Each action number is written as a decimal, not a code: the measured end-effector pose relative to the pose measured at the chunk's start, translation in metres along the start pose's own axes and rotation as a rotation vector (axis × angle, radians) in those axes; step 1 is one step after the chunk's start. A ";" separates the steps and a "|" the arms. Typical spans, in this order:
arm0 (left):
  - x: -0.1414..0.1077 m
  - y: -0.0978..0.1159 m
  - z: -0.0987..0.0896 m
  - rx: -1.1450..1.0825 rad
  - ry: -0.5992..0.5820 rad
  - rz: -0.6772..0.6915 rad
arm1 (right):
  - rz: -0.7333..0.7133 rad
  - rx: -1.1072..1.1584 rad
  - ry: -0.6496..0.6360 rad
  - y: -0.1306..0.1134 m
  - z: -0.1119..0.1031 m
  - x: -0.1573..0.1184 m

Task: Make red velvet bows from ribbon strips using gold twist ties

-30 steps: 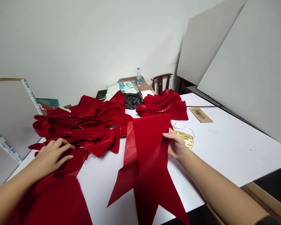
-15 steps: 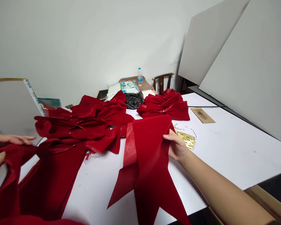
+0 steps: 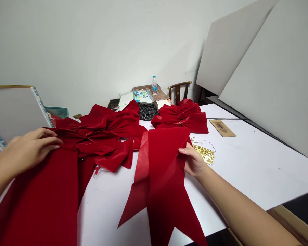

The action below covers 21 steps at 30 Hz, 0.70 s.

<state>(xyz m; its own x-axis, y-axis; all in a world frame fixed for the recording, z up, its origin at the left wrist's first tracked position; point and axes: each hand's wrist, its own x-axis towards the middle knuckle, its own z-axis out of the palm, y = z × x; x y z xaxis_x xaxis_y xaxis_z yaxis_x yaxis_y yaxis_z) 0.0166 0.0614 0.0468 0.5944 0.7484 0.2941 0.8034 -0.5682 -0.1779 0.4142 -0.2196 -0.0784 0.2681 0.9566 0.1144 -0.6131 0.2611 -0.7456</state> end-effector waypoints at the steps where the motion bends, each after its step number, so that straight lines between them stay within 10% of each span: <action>1: 0.001 0.007 0.003 0.077 -0.063 0.014 | -0.003 -0.007 0.011 0.000 0.001 -0.001; 5: -0.014 0.067 -0.003 0.135 0.054 -0.050 | -0.017 -0.128 0.028 0.002 0.003 -0.006; 9: -0.019 0.159 -0.019 -0.511 0.157 0.203 | -0.079 -0.390 -0.070 0.005 0.004 -0.017; 14: 0.011 0.238 -0.041 -1.018 -0.002 0.409 | -0.179 -0.644 -0.358 -0.007 0.020 -0.024; 21: 0.034 0.256 -0.058 -1.331 -0.519 0.487 | -0.212 -0.954 -0.472 -0.043 0.046 -0.027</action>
<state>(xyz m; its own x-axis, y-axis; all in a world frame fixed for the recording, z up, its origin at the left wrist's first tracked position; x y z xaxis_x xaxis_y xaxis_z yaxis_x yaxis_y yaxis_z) 0.2407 -0.0784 0.0653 0.9603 0.2738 0.0537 0.0826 -0.4625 0.8827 0.3994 -0.2509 -0.0190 -0.1376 0.9105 0.3899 0.2976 0.4135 -0.8605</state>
